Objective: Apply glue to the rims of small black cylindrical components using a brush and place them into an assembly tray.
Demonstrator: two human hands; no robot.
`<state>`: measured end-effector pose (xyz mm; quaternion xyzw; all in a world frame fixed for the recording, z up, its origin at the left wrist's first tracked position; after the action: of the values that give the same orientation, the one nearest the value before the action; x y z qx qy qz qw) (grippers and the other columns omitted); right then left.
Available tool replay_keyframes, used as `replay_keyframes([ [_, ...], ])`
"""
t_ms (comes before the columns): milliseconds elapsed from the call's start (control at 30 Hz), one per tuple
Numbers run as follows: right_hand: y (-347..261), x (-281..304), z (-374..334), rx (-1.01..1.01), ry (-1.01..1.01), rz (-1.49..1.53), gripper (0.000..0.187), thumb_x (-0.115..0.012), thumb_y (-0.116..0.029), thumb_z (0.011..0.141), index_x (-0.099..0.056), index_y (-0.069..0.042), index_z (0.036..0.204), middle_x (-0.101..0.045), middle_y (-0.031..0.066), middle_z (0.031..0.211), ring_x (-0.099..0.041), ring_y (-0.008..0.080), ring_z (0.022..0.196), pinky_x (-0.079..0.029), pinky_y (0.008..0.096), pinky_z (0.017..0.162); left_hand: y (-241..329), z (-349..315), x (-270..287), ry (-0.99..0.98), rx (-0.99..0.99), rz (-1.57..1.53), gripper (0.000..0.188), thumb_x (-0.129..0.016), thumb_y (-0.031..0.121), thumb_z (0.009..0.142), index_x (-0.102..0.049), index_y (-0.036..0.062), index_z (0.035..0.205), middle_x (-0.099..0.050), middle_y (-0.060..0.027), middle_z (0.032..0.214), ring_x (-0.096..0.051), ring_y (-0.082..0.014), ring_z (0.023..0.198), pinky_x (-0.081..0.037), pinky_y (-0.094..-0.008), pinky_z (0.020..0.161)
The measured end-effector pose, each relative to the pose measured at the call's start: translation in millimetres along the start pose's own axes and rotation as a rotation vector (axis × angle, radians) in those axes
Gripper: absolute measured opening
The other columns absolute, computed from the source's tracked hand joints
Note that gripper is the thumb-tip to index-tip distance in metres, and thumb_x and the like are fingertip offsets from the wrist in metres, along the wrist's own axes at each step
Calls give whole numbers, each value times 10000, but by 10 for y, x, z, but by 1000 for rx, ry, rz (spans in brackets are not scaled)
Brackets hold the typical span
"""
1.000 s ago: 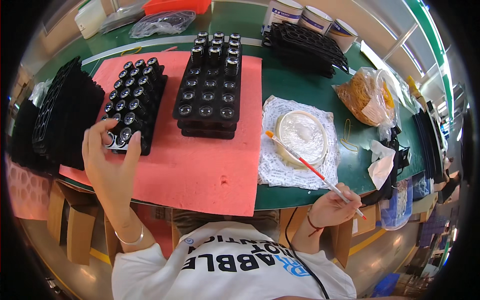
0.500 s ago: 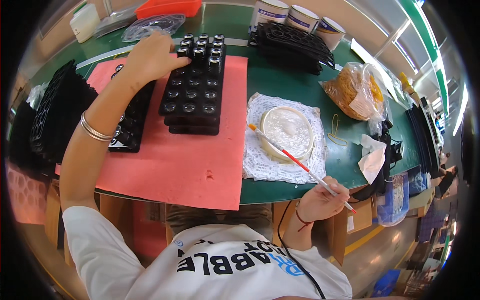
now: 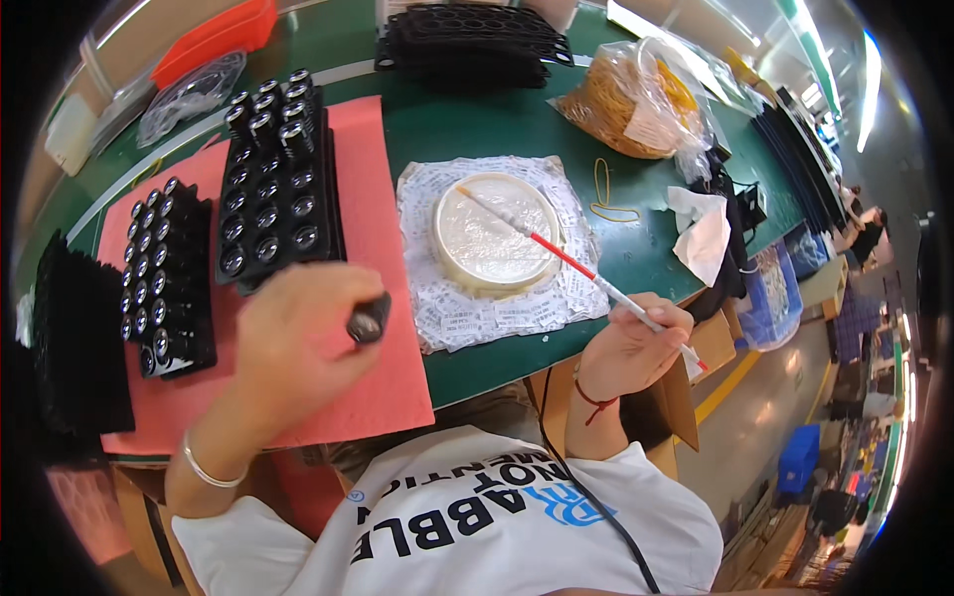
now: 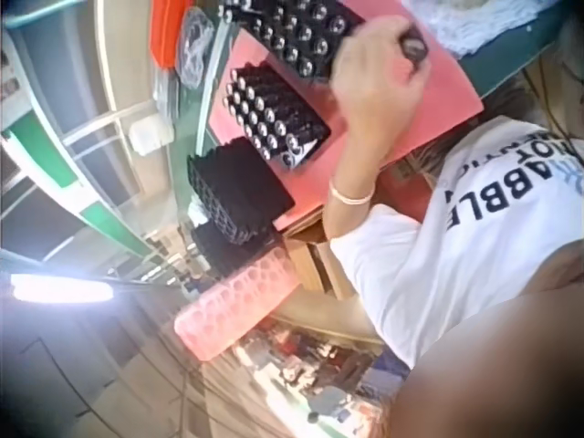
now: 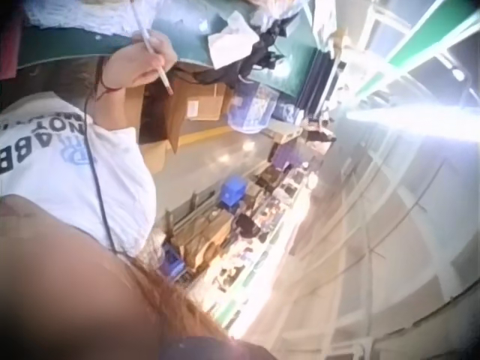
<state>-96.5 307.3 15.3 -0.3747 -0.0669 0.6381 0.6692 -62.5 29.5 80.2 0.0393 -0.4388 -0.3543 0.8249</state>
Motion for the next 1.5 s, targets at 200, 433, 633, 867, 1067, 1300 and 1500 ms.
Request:
replay_keyframes([
  [200,-254,-70,124,239,-135,-271,389,-325,-399,919,-436,-44,804,-489,83,589,-456,157,543,-362,265,545,-162,-126,-162,-37,26,-131,420,-675,-37,496,-579,66,893,-602,-66,880,-560,-238,761,-447,-328,699],
  [433,-317,-196,78,311,-226,-393,402,-343,-411,911,-440,-54,754,-491,60,561,-446,171,548,-367,287,528,-286,-165,-175,-65,114,-233,403,-661,-42,528,-585,61,910,-593,-72,904,-557,-243,786,-430,-327,715],
  [633,-267,-277,72,320,-252,-367,406,-333,-394,918,-433,-61,709,-463,51,537,-401,142,510,-330,265,504,-365,-169,-173,-84,163,-248,388,-647,-40,562,-591,61,932,-584,-82,920,-563,-242,819,-425,-328,723],
  [867,8,-15,163,-8,-4,56,356,-339,-327,933,-415,-60,709,-367,13,555,-311,106,509,-255,246,485,-465,-201,-224,-146,372,-386,331,-678,4,603,-600,34,924,-592,-84,833,-581,-205,745,-449,-273,626],
  [1067,153,18,70,-126,139,234,314,-337,-282,944,-446,-43,772,-409,8,650,-331,91,542,-262,217,495,-656,-358,-346,-211,646,-557,256,-702,77,667,-609,-12,889,-603,-74,720,-574,-107,574,-448,-216,498],
  [1300,240,-67,-1,-268,49,367,315,-355,-307,938,-472,-45,808,-504,26,728,-404,92,572,-352,183,516,-703,-465,-470,-273,857,-809,260,-674,94,716,-614,-59,919,-620,-55,730,-544,-52,534,-429,-173,462],
  [1500,256,-199,-84,-308,19,498,316,-338,-313,940,-467,-47,829,-490,30,674,-405,94,556,-367,182,506,-733,-513,-541,-321,940,-943,220,-680,69,718,-612,-43,895,-604,-30,770,-547,-49,655,-458,-177,583],
])
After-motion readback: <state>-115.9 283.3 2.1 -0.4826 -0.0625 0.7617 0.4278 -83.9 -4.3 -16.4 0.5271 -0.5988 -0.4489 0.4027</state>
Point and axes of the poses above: each hand's wrist, its own z-axis towards the middle knuckle, its own x-axis out of the back of the hand, y = z × x, the point moved 9 cm from there along z, towards the middle knuckle
